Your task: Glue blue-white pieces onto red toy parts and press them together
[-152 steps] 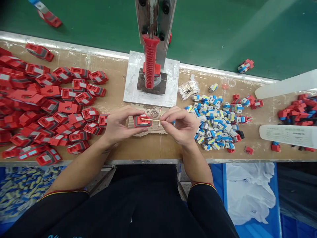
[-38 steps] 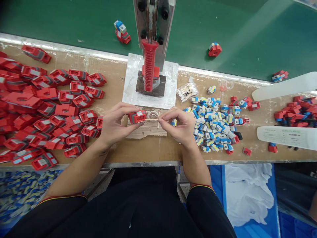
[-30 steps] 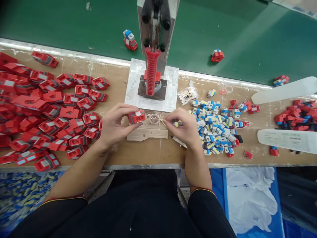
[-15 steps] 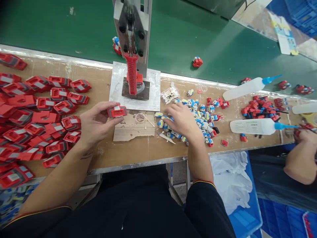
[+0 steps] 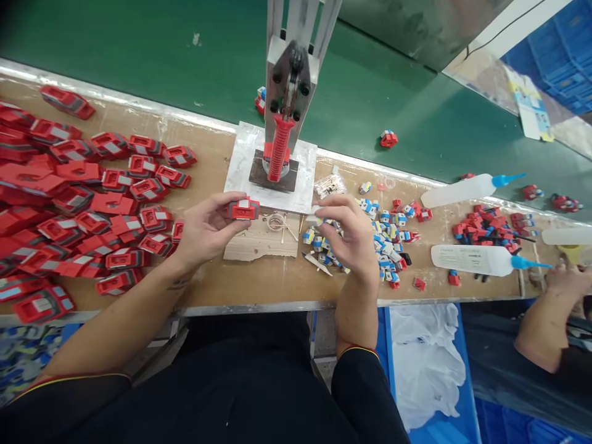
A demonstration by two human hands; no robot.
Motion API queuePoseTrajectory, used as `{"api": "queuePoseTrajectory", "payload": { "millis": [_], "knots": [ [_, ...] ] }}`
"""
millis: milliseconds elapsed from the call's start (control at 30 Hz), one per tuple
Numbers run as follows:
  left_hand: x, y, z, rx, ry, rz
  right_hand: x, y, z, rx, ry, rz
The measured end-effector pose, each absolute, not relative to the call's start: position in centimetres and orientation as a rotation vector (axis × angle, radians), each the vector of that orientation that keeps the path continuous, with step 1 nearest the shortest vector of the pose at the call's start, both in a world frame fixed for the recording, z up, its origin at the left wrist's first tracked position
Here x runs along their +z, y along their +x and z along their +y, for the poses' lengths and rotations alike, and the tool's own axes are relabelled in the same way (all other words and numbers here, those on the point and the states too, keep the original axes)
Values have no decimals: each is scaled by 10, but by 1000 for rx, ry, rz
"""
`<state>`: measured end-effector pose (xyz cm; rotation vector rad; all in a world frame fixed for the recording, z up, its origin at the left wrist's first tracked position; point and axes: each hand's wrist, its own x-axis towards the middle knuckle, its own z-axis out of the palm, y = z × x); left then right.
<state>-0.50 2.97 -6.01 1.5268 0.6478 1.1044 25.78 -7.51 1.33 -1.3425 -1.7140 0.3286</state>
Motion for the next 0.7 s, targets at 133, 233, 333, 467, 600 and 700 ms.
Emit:
{"api": "queuePoseTrajectory", "payload": {
  "millis": [133, 233, 333, 467, 600, 700],
  "knots": [
    [-61, -4, 29, 1085, 1469, 648, 3, 227, -56, 402, -1038, -1554],
    [-62, -5, 30, 1089, 1432, 629, -12, 213, -48, 406, -936, -1458],
    [-62, -6, 28, 1067, 1413, 627, -23, 208, -50, 413, -954, -1446],
    [-60, -6, 23, 1045, 1373, 618, -27, 198, -57, 411, -1050, -1466],
    [-60, -6, 17, 1024, 1358, 555, -26, 183, -59, 398, -1157, -1442],
    [-61, -6, 14, 1043, 1365, 470, -28, 173, -61, 321, -1231, -1446]
  ]
}}
